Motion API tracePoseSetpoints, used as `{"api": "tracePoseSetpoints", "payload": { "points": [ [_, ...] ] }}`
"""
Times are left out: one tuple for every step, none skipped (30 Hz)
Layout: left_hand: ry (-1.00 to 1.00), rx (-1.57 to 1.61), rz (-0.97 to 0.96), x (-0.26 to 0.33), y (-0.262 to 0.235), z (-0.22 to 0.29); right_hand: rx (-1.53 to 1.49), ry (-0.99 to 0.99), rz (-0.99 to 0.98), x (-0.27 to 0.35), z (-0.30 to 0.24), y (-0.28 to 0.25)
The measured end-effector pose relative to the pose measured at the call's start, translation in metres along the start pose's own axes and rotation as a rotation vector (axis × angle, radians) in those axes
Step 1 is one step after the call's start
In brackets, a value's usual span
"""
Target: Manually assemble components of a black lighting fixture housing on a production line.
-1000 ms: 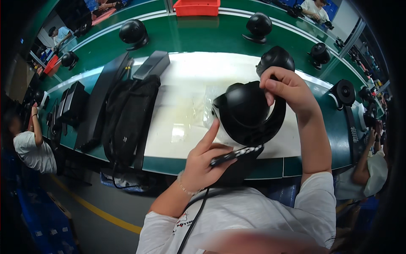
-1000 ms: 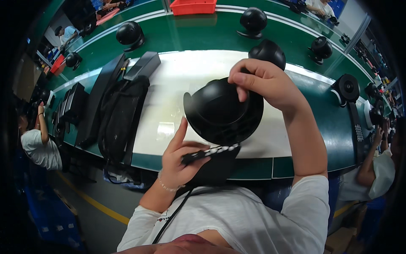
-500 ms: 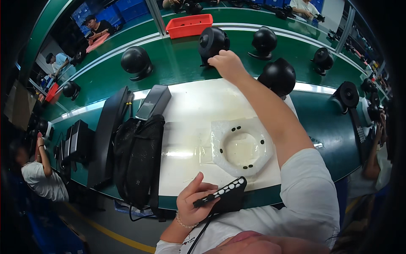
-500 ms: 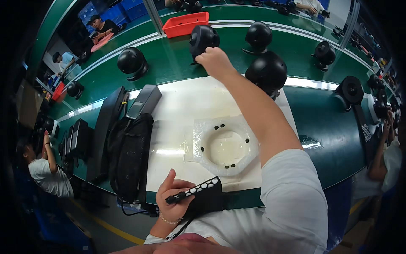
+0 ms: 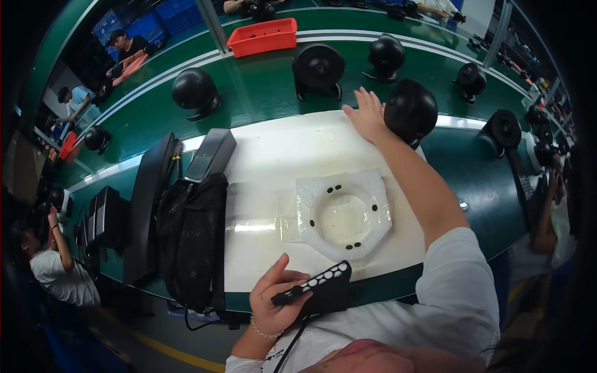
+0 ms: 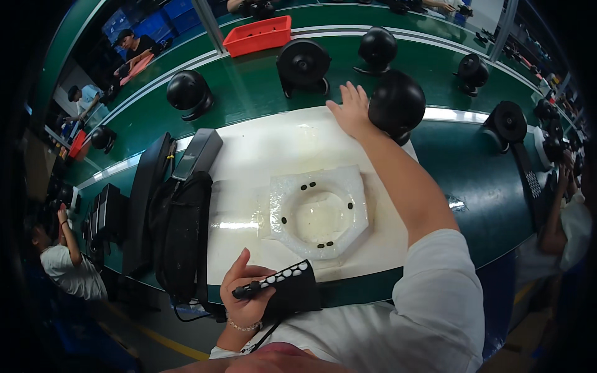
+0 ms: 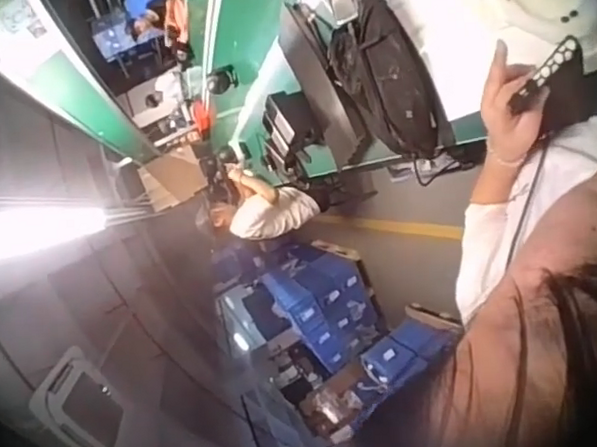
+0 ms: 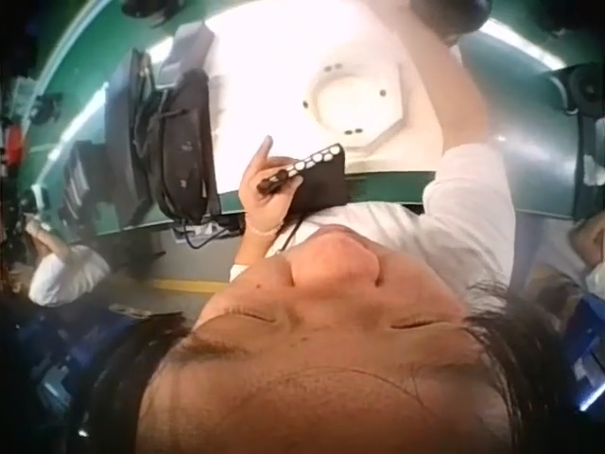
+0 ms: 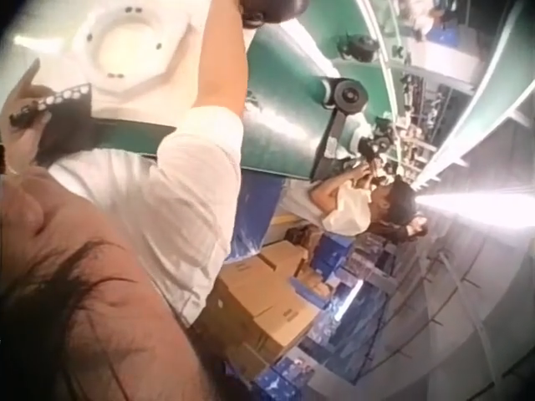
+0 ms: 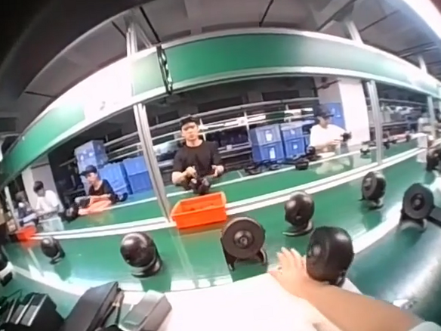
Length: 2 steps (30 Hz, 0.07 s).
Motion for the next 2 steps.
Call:
{"api": "tracePoseSetpoints", "payload": {
  "points": [
    [-0.011, 0.011, 0.016, 0.0014, -0.0012, -0.0009, -0.062, -0.005, 0.033, -0.0012, 0.0162, 0.0044],
    [-0.005, -0.007, 0.011, -0.0002, -0.0006, 0.0006, 0.0, 0.0, 0.021, 0.0019, 0.0253, -0.0013]
  ]
}}
Point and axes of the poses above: each hand's wrist, its own x-axis away from the middle knuckle, its own y-axis out of the palm, z = x × y, the point moved 9 cm from there along -x, towards the middle knuckle, and after that the axes turned 3 degrees about -x, right-handed, at the moved point
